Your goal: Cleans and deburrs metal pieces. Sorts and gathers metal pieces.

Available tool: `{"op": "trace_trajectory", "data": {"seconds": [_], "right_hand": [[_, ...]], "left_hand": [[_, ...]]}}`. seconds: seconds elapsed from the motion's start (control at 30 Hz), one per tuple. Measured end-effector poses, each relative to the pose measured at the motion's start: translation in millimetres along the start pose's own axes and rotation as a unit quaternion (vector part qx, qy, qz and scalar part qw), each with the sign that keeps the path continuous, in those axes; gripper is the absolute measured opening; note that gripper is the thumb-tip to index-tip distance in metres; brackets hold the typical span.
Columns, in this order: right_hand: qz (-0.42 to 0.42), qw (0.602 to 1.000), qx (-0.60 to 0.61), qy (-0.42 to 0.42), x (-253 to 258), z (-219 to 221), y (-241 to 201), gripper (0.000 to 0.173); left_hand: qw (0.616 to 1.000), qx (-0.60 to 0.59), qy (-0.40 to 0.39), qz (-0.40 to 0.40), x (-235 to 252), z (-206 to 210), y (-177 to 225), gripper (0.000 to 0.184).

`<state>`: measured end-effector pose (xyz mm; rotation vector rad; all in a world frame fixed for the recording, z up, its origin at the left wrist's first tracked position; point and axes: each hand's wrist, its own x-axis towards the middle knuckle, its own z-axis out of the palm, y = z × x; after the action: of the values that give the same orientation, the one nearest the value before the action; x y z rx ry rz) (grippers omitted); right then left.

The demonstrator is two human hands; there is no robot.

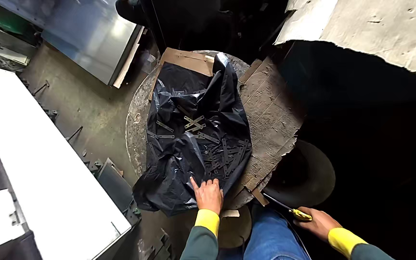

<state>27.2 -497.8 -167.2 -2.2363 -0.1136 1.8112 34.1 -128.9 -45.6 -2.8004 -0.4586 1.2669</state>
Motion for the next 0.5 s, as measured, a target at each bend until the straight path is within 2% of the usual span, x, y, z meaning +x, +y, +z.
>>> {"op": "trace_trajectory", "data": {"seconds": [0.07, 0.1, 0.13, 0.23, 0.3, 0.4, 0.5], "right_hand": [[0.002, 1.000, 0.006, -0.002, 0, 3, 2, 0.047], [0.002, 1.000, 0.009, -0.003, 1, 6, 4, 0.047], [0.003, 1.000, 0.013, -0.002, 2, 8, 5, 0.046], [0.007, 1.000, 0.027, -0.005, 2, 17, 12, 0.046], [0.009, 0.999, 0.033, -0.014, -2, 22, 14, 0.047], [0.001, 0.999, 0.032, -0.030, -3, 29, 18, 0.047], [0.000, 0.999, 0.036, -0.036, 0, 37, 24, 0.047]], "left_hand": [[0.982, -0.013, 0.182, 0.041, 7, 2, 11, 0.033], [0.970, -0.021, 0.237, 0.050, 15, -2, 16, 0.033], [0.969, -0.035, 0.242, 0.041, 24, -10, 22, 0.036], [0.990, -0.096, 0.090, -0.050, 54, -38, 33, 0.064], [0.988, -0.112, 0.042, -0.093, 72, -49, 36, 0.078], [0.988, -0.105, 0.049, -0.098, 90, -63, 43, 0.076], [0.993, -0.082, 0.019, -0.087, 104, -73, 49, 0.071]]}}
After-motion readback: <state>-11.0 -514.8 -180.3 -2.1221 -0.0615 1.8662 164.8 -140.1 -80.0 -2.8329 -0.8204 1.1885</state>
